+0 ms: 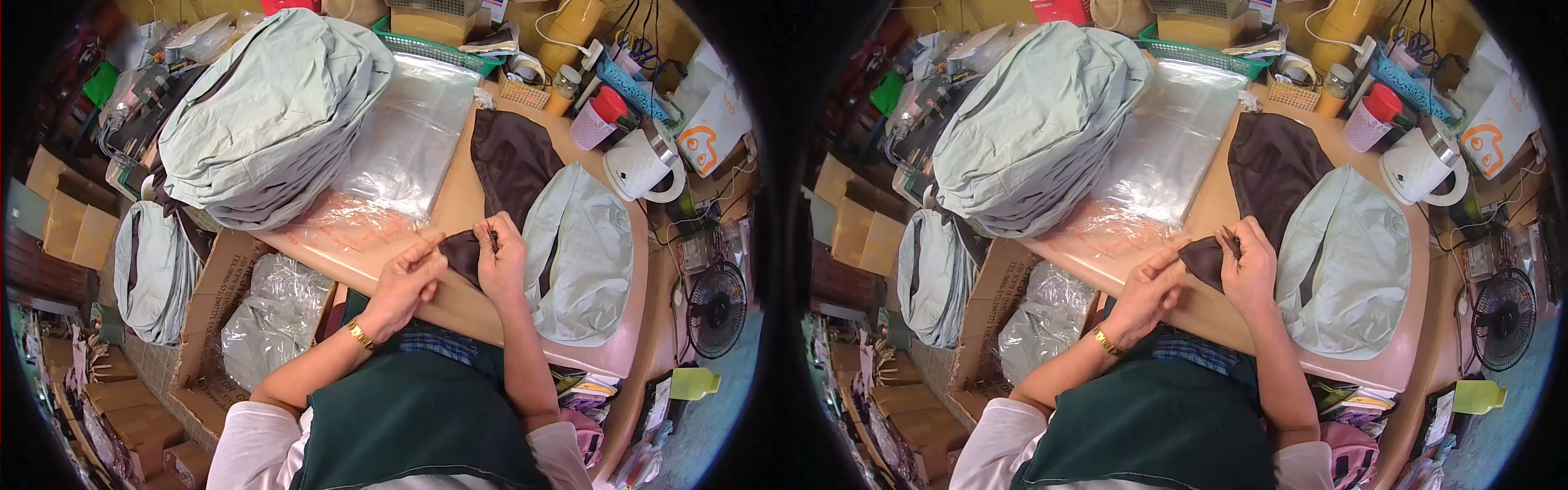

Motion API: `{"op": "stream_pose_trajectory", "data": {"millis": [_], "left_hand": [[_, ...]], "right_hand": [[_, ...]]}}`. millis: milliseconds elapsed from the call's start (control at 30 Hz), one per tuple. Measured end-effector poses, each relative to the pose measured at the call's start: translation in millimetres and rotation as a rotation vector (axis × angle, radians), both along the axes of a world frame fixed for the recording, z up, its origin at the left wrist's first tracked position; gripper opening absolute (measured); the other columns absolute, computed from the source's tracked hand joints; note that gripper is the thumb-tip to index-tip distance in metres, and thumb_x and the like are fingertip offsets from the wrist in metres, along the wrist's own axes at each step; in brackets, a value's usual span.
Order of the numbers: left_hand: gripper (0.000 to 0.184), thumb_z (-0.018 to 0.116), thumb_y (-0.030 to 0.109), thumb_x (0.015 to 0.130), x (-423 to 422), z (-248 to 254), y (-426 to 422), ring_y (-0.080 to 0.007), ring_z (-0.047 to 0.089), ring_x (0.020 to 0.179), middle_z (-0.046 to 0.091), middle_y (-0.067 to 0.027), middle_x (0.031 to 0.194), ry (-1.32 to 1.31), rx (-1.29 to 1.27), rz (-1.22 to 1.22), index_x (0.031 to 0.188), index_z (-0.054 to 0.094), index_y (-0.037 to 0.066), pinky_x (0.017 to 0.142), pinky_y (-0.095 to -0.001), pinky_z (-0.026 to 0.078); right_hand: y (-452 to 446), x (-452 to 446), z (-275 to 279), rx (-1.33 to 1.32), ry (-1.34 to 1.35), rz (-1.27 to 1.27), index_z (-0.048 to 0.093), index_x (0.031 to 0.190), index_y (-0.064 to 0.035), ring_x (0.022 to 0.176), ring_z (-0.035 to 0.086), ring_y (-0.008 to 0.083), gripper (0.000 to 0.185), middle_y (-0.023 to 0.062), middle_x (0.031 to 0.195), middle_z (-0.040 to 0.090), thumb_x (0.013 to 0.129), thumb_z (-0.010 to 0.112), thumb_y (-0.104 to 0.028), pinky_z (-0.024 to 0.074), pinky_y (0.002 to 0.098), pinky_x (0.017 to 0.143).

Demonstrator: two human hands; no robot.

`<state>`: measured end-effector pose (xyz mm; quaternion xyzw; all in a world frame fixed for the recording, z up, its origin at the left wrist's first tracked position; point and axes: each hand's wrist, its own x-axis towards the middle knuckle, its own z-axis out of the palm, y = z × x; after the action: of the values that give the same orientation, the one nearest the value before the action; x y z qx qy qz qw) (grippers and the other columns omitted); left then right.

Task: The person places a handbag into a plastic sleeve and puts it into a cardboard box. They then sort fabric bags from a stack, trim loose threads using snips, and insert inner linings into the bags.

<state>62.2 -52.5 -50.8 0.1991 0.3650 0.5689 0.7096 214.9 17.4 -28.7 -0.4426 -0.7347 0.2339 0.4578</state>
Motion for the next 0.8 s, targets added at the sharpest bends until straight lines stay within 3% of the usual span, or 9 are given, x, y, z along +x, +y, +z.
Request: {"op": "stream_pose_trajectory", "data": {"millis": [33, 100, 133, 267, 333, 433, 567, 800], "left_hand": [[0.041, 0.065, 0.013, 0.091, -3, -5, 4, -0.0031, 0.049, 0.059, 0.057, 0.0032, 0.078, 0.001, 0.002, -0.002, 0.127, 0.053, 0.000, 0.050, -0.0168, 0.041], [0.024, 0.063, 0.013, 0.092, -9, -14, 10, -0.0046, 0.058, 0.066, 0.062, -0.0015, 0.083, -0.206, -0.023, -0.005, 0.113, 0.061, 0.002, 0.053, -0.0150, 0.047], [0.014, 0.061, 0.013, 0.093, -6, -12, 9, -0.0093, 0.066, 0.079, 0.065, -0.0062, 0.089, -0.222, -0.097, 0.087, 0.101, 0.064, 0.002, 0.064, -0.0156, 0.055], [0.015, 0.056, 0.011, 0.095, 1, -2, 5, -0.0164, 0.067, 0.094, 0.066, -0.0106, 0.096, -0.250, -0.077, 0.202, 0.100, 0.061, -0.003, 0.079, -0.0205, 0.058], [0.017, 0.050, 0.008, 0.097, -3, 6, 2, -0.0245, 0.063, 0.106, 0.064, -0.0150, 0.102, -0.332, -0.064, 0.176, 0.096, 0.058, -0.007, 0.088, -0.0261, 0.057], [0.018, 0.046, 0.006, 0.098, -9, 16, -1, -0.0286, 0.060, 0.112, 0.062, -0.0178, 0.106, -0.343, -0.040, 0.158, 0.095, 0.056, -0.008, 0.093, -0.0298, 0.055], [0.017, 0.046, 0.006, 0.098, -12, 14, -3, -0.0281, 0.060, 0.111, 0.062, -0.0166, 0.102, -0.324, 0.018, 0.112, 0.093, 0.055, -0.008, 0.096, -0.0329, 0.054], [0.014, 0.051, 0.007, 0.096, -10, -1, -7, -0.0182, 0.065, 0.091, 0.064, -0.0085, 0.095, -0.323, 0.120, 0.117, 0.096, 0.060, -0.004, 0.087, -0.0338, 0.056]], "right_hand": [[-2, 1, 1, 0.006, -0.007, -0.005, 0.050, 0.078, 0.0031, 0.062, 0.049, 0.0290, 0.014, 0.0141, 0.073, 0.049, 0.084, 0.062, 0.001, 0.0404, 0.0344, 0.059], [-5, 3, 0, 0.014, 0.000, -0.010, 0.051, 0.079, 0.0031, 0.063, 0.050, 0.0286, 0.013, 0.0138, 0.073, 0.049, 0.084, 0.063, 0.000, 0.0405, 0.0345, 0.059], [-6, 4, -1, 0.020, 0.007, -0.012, 0.052, 0.079, 0.0031, 0.063, 0.050, 0.0282, 0.013, 0.0135, 0.073, 0.050, 0.084, 0.064, 0.000, 0.0406, 0.0345, 0.059], [-10, 3, 1, -0.045, 0.011, 0.027, 0.057, 0.088, 0.0012, 0.067, 0.054, 0.0281, 0.013, 0.0121, 0.079, 0.052, 0.083, 0.067, -0.004, 0.0433, 0.0342, 0.061], [-19, -6, 22, 0.148, -0.042, -0.119, 0.061, 0.100, -0.0030, 0.073, 0.059, 0.0293, 0.023, 0.0107, 0.088, 0.055, 0.081, 0.071, -0.012, 0.0465, 0.0355, 0.063], [-31, -3, 45, 0.135, -0.179, -0.099, 0.062, 0.107, -0.0070, 0.078, 0.061, 0.0297, 0.032, 0.0097, 0.094, 0.056, 0.079, 0.073, -0.019, 0.0485, 0.0375, 0.065], [-40, 0, 52, 0.302, -0.392, -0.016, 0.065, 0.099, -0.0098, 0.072, 0.058, 0.0202, 0.029, 0.0028, 0.084, 0.056, 0.073, 0.074, -0.018, 0.0419, 0.0338, 0.060], [-50, -8, 50, 0.440, -0.454, -0.001, 0.064, 0.093, -0.0095, 0.067, 0.054, 0.0167, 0.025, 0.0008, 0.080, 0.055, 0.070, 0.073, -0.015, 0.0364, 0.0315, 0.058]]}}
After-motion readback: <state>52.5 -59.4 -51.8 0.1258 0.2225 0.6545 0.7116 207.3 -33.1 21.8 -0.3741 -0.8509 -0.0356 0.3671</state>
